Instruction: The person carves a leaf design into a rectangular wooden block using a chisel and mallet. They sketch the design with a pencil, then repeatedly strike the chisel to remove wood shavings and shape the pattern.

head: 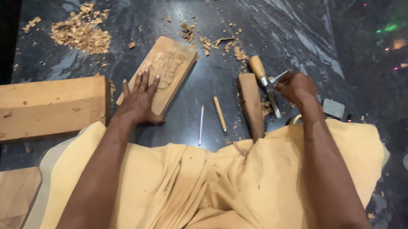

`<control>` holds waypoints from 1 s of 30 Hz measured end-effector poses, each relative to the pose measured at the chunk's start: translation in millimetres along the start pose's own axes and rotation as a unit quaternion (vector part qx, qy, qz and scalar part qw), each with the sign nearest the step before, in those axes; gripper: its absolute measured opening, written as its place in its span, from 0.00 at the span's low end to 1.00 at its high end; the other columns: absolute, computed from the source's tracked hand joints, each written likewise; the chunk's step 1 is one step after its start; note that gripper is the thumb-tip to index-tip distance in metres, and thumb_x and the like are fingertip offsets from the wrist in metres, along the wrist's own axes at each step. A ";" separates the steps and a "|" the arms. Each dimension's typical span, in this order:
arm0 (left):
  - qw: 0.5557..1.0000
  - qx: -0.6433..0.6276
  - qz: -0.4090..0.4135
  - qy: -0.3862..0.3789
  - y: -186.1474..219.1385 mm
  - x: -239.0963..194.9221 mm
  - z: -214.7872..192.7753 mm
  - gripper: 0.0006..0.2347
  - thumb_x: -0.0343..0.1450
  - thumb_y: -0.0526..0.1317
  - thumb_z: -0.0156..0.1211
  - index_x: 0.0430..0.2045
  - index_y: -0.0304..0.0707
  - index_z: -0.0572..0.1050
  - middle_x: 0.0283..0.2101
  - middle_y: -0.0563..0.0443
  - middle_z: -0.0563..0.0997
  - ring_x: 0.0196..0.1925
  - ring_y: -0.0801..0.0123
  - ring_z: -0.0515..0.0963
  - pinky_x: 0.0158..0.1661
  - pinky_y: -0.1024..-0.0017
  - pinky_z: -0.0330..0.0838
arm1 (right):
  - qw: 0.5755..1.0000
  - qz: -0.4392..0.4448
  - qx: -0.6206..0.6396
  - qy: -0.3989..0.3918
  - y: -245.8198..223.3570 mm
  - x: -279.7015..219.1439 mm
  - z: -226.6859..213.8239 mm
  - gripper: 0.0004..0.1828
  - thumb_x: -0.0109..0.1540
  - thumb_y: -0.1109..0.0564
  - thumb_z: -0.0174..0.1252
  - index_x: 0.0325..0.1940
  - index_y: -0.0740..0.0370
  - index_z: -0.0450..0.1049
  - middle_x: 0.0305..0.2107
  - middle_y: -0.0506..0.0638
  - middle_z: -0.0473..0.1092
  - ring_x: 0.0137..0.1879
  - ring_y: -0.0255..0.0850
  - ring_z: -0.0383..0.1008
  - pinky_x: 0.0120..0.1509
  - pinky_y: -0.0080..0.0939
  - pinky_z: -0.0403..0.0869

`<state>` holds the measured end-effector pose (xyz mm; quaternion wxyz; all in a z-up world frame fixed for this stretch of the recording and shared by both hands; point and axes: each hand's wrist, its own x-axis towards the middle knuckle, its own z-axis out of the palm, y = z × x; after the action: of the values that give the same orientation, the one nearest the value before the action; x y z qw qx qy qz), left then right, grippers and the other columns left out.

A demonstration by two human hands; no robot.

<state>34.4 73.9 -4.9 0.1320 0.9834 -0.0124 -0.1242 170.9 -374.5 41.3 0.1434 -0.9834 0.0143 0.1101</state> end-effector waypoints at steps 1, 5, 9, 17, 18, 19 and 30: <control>1.000 -0.011 -0.025 0.006 -3.4 -4.9 -0.7 0.62 0.46 0.57 0.83 0.74 0.48 0.44 0.78 0.35 0.34 0.80 0.48 0.33 0.71 0.34 0.32 | 1.000 0.004 0.004 -0.008 3.8 1.2 0.0 0.17 0.59 0.47 0.67 0.51 0.51 0.83 0.41 0.53 0.81 0.49 0.48 0.81 0.56 0.50 0.75; 0.985 -0.086 -0.146 0.040 -5.5 -9.7 5.3 0.65 0.44 0.58 0.84 0.74 0.42 0.43 0.76 0.27 0.38 0.79 0.40 0.35 0.70 0.35 0.35 | 0.999 0.033 0.023 -0.018 17.7 10.1 7.4 0.19 0.57 0.45 0.69 0.48 0.52 0.83 0.40 0.54 0.81 0.47 0.48 0.82 0.54 0.48 0.76; 0.980 -0.083 -0.175 0.037 -14.1 -3.5 12.7 0.66 0.43 0.57 0.84 0.74 0.36 0.43 0.76 0.26 0.44 0.79 0.38 0.42 0.70 0.36 0.39 | 0.999 0.006 -0.029 -0.023 12.2 17.1 22.0 0.20 0.54 0.42 0.72 0.45 0.52 0.85 0.40 0.53 0.80 0.48 0.49 0.80 0.53 0.50 0.76; 0.997 0.010 -0.076 0.002 -37.6 -20.5 -0.6 0.64 0.41 0.48 0.88 0.74 0.42 0.47 0.77 0.36 0.45 0.80 0.46 0.42 0.75 0.53 0.35 | 0.991 -0.027 -0.126 -0.032 18.3 30.2 47.2 0.18 0.53 0.43 0.70 0.43 0.49 0.84 0.41 0.52 0.80 0.48 0.52 0.80 0.52 0.52 0.77; 0.997 0.002 -0.079 0.007 -35.6 -21.6 0.1 0.64 0.41 0.47 0.89 0.73 0.43 0.47 0.77 0.36 0.43 0.80 0.47 0.41 0.74 0.56 0.34 | 0.992 -0.018 -0.121 -0.033 17.8 30.1 48.2 0.18 0.53 0.43 0.70 0.43 0.50 0.84 0.41 0.53 0.80 0.48 0.52 0.80 0.53 0.52 0.77; 0.995 -0.022 -0.100 0.009 -33.7 -23.7 1.1 0.64 0.41 0.48 0.89 0.73 0.42 0.47 0.77 0.36 0.42 0.80 0.47 0.39 0.74 0.56 0.35 | 0.992 -0.011 -0.118 -0.033 16.2 30.2 48.2 0.18 0.52 0.43 0.70 0.43 0.50 0.84 0.41 0.53 0.80 0.48 0.53 0.80 0.53 0.52 0.77; 0.901 -0.276 -0.152 0.298 -5.4 -61.0 15.2 0.28 0.65 0.41 0.71 0.61 0.30 0.72 0.51 0.37 0.83 0.47 0.54 0.85 0.49 0.64 0.78 | 0.998 0.066 0.002 0.011 10.3 24.2 34.9 0.18 0.54 0.43 0.69 0.43 0.52 0.84 0.39 0.55 0.81 0.45 0.52 0.82 0.53 0.51 0.77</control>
<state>-28.6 78.7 -5.9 0.3754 0.8883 0.2120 0.1581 186.5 -374.3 0.5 0.1373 -0.9812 0.0814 0.1083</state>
